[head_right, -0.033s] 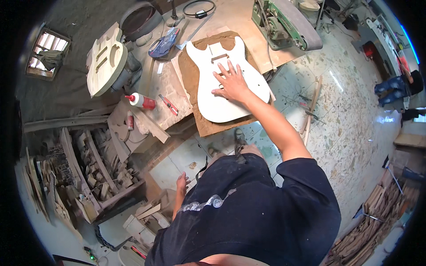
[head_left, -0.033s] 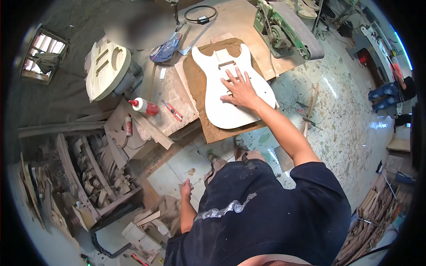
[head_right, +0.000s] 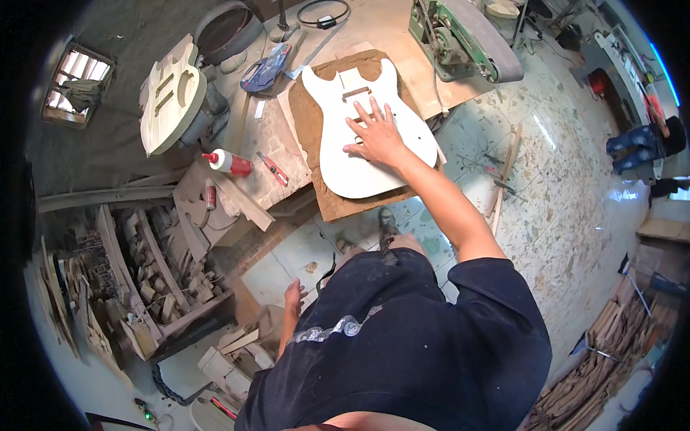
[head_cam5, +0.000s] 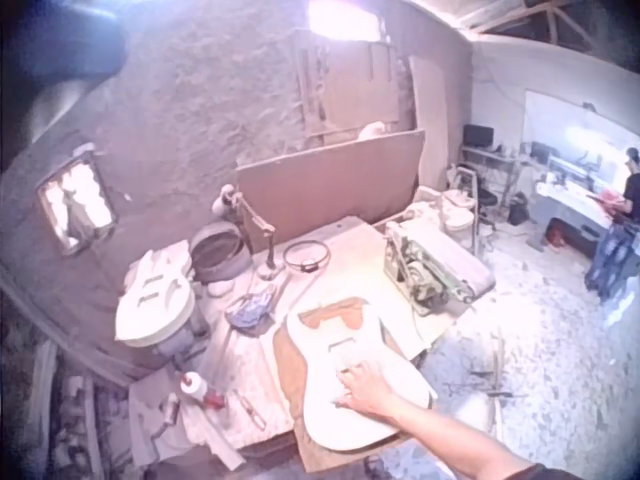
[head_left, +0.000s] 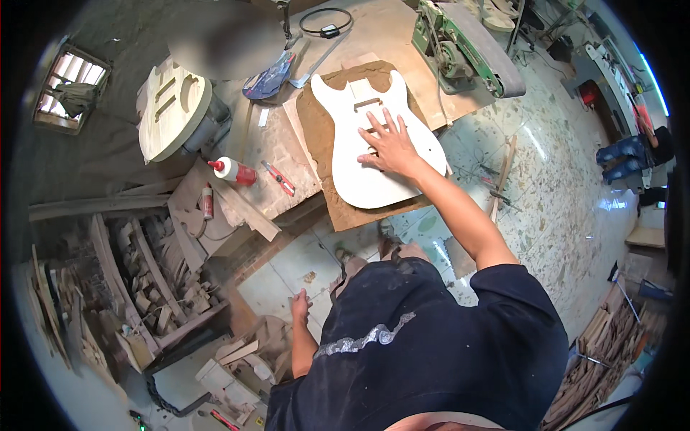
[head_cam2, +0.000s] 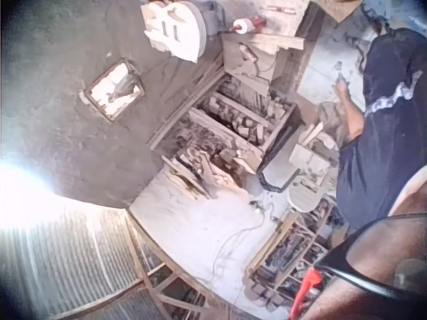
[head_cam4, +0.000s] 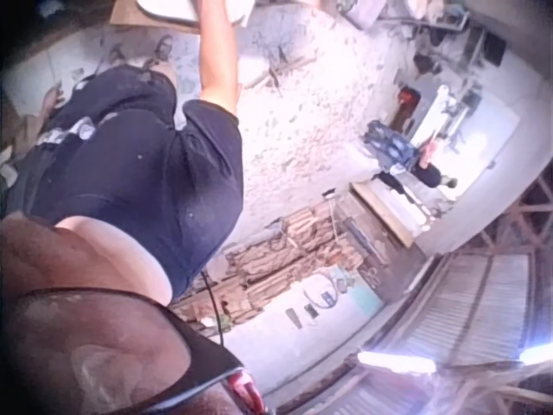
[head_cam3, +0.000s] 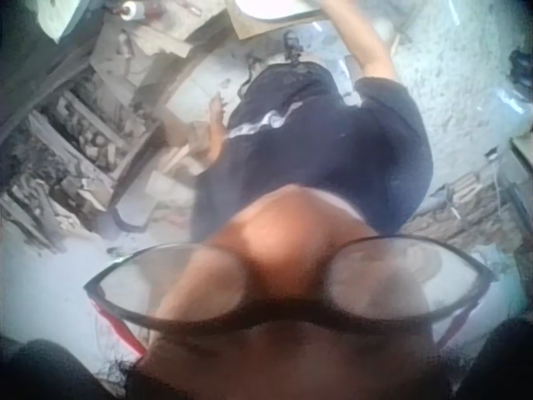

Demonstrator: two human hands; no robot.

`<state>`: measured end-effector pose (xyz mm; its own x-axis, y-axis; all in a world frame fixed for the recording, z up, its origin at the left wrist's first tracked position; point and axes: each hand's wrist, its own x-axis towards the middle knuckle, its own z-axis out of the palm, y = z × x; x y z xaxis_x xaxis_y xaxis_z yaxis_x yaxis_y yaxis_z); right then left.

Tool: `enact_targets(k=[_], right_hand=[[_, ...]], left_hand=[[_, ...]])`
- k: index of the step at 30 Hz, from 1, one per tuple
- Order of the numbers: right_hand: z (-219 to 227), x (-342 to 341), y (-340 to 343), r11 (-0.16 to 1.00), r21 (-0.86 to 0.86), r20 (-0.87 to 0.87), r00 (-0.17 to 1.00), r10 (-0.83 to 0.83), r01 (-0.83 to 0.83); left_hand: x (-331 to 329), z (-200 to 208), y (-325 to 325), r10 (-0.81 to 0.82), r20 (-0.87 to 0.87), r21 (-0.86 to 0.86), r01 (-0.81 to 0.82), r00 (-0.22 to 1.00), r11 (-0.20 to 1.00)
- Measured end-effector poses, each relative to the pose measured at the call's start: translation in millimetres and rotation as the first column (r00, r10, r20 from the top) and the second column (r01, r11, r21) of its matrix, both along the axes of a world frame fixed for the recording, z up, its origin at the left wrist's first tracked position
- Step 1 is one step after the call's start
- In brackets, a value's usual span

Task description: The person applies glue from a bottle onto the surface of a wooden guitar body and spreads it across the surface with their hand.

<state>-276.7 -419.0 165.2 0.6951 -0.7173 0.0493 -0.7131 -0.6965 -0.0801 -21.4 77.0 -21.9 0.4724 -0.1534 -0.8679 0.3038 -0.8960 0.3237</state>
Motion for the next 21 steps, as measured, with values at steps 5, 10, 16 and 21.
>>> enact_targets(k=[5,10,16,21], right_hand=[[16,-15,-16,0.992,0.112,-0.056,0.997,-0.060,0.066],[-23,-16,-14,0.995,0.039,-0.034,0.996,-0.086,0.087],[12,-18,-5,0.969,0.233,-0.113,0.992,-0.060,0.085],[-11,-19,-13,0.986,0.053,0.001,0.988,-0.156,0.156]], left_hand=[[-8,-1,5,0.033,0.000,-0.007,-0.033,0.999,0.999],[-19,5,0,0.027,-0.013,0.024,-0.027,1.000,0.999],[-21,4,8,0.050,-0.023,0.016,-0.050,0.998,0.999],[-19,1,2,0.036,-0.020,0.001,-0.036,0.999,0.999]])
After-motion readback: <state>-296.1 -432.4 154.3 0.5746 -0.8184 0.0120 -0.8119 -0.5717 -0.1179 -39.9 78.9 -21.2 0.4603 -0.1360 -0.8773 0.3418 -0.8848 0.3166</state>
